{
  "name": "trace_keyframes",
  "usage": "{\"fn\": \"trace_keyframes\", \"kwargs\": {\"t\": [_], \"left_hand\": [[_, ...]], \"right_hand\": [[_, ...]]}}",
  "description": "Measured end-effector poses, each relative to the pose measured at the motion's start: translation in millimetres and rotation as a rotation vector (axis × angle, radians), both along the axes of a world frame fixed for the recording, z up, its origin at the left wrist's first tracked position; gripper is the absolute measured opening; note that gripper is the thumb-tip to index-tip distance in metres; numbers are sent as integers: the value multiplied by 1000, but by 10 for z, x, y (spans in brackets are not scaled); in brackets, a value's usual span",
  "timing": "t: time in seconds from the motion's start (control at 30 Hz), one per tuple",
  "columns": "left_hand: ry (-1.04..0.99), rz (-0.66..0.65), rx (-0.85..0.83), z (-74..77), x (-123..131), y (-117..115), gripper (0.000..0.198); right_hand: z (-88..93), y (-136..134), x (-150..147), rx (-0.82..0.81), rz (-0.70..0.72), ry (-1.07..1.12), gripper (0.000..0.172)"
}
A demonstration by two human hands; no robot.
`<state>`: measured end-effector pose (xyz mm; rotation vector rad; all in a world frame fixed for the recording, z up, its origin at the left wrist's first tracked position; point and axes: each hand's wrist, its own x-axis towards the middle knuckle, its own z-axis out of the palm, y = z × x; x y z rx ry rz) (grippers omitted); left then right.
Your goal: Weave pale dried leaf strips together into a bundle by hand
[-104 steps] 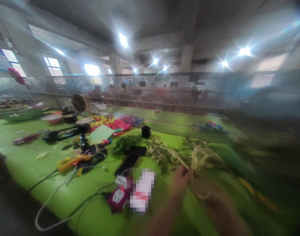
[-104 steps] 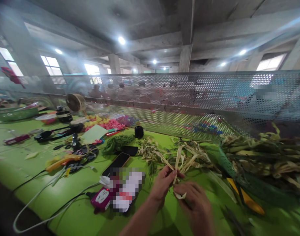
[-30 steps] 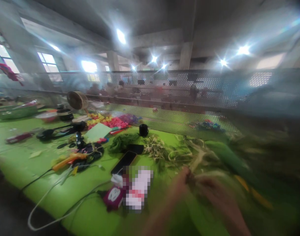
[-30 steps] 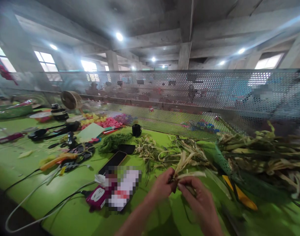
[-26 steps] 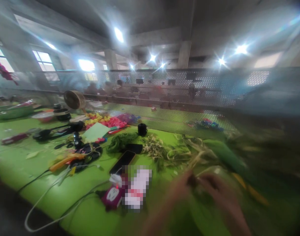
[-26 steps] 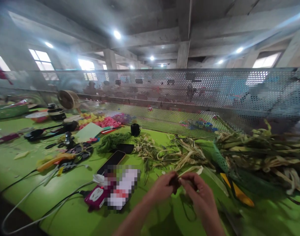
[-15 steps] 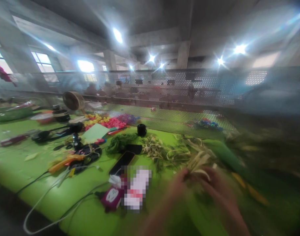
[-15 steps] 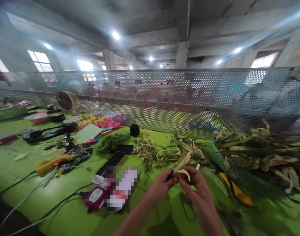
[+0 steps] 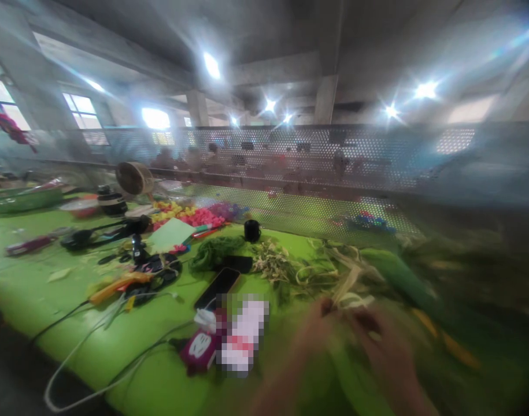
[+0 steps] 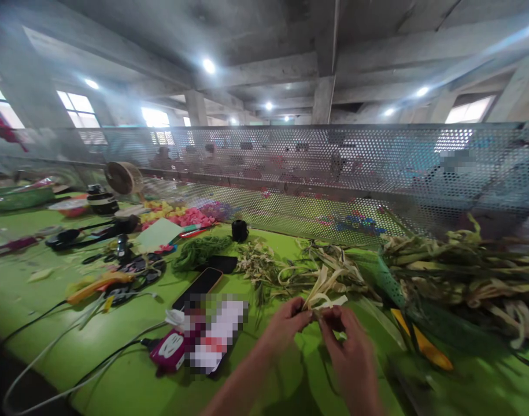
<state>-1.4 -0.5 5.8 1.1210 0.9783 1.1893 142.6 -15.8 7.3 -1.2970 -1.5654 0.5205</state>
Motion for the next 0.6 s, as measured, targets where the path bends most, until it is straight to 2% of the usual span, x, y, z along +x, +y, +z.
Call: {"fn": "trace_keyframes", "kwargs": {"t": [0.1,0.23,0.37,0.47,0.6], "left_hand": [[-18,-22,7,-36,-8,17,27],[-5,-20,34,-59,-16,2,26],[30,-85,33,-99,-12,12,19],[144,-47,-19,-170,-25,72,12],[333,-65,26,-238,-75,119,10]], "right_hand": [[-3,-11,-50,-44,38,8,24],[45,-17,-110,-176,80,178,26],[78,-19,-96,-209,24,243,23],[58,-16,-53,-91,22,132,20],[5,22,19,159,161,-136,17]]}}
